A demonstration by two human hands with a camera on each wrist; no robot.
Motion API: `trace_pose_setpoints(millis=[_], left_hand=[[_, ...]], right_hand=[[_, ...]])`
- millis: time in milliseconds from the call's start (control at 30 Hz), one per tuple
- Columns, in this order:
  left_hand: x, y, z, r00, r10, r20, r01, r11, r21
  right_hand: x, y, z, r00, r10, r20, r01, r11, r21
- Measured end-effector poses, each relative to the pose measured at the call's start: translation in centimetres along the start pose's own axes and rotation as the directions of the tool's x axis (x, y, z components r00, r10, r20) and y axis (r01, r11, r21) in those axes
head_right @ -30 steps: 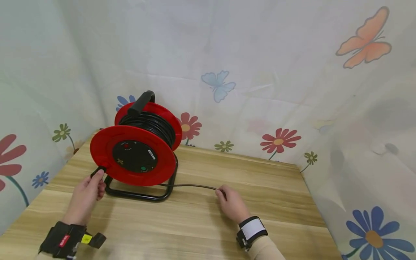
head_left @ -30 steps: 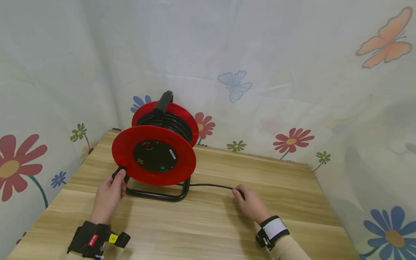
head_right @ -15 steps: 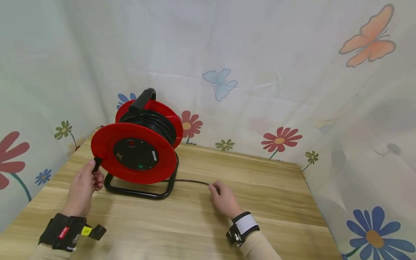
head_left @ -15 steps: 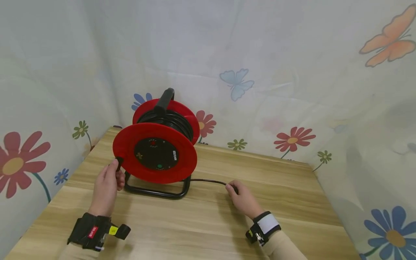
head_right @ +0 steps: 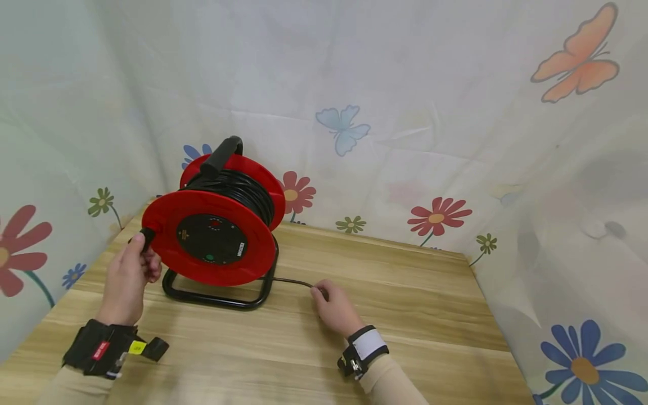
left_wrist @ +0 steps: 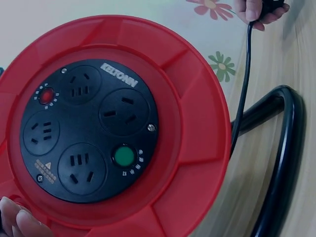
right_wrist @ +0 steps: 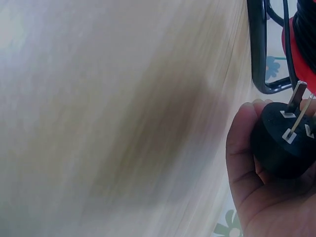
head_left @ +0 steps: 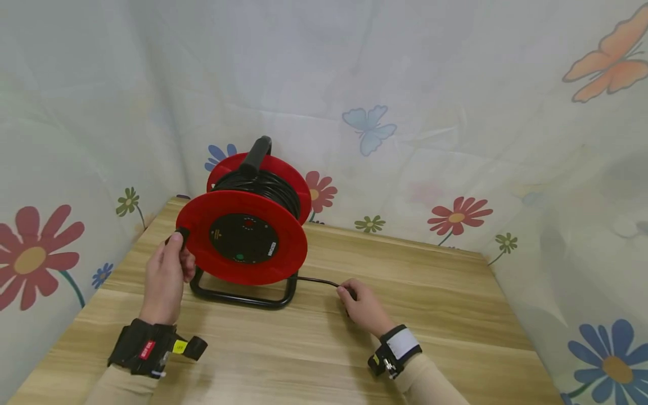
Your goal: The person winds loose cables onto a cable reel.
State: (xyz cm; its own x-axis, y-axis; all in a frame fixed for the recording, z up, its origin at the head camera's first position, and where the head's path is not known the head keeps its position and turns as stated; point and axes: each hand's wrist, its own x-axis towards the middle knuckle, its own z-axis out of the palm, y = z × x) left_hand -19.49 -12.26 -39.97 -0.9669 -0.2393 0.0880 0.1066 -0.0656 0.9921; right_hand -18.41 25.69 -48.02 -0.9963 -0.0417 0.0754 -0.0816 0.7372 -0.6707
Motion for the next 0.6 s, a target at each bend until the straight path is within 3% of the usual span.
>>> trace_pose_setpoints(millis=[267,500,600], left_hand=[[0.4,0.9,0.4,0.999,0.036,-0.021,-0.034,0.996,0.087],[0.5,2.4,1.4,0.998,0.059,-0.019,-0.059,0.998,0.03],[0.4,3.1,1.9,0.995,0.095,-0.01,-0.094,0.993,0.075]], right_hand=[[0.3,-0.9,0.7,0.999,-0.015,0.03,0.016,1.0,-0.009],[0.7,-2.0,1.3,0.998,-0.033,0.051,0.034,0.999,-0.022],[0.9,-2.3,1.5,0.997,-0.048,0.053,0.05,0.998,-0.031]])
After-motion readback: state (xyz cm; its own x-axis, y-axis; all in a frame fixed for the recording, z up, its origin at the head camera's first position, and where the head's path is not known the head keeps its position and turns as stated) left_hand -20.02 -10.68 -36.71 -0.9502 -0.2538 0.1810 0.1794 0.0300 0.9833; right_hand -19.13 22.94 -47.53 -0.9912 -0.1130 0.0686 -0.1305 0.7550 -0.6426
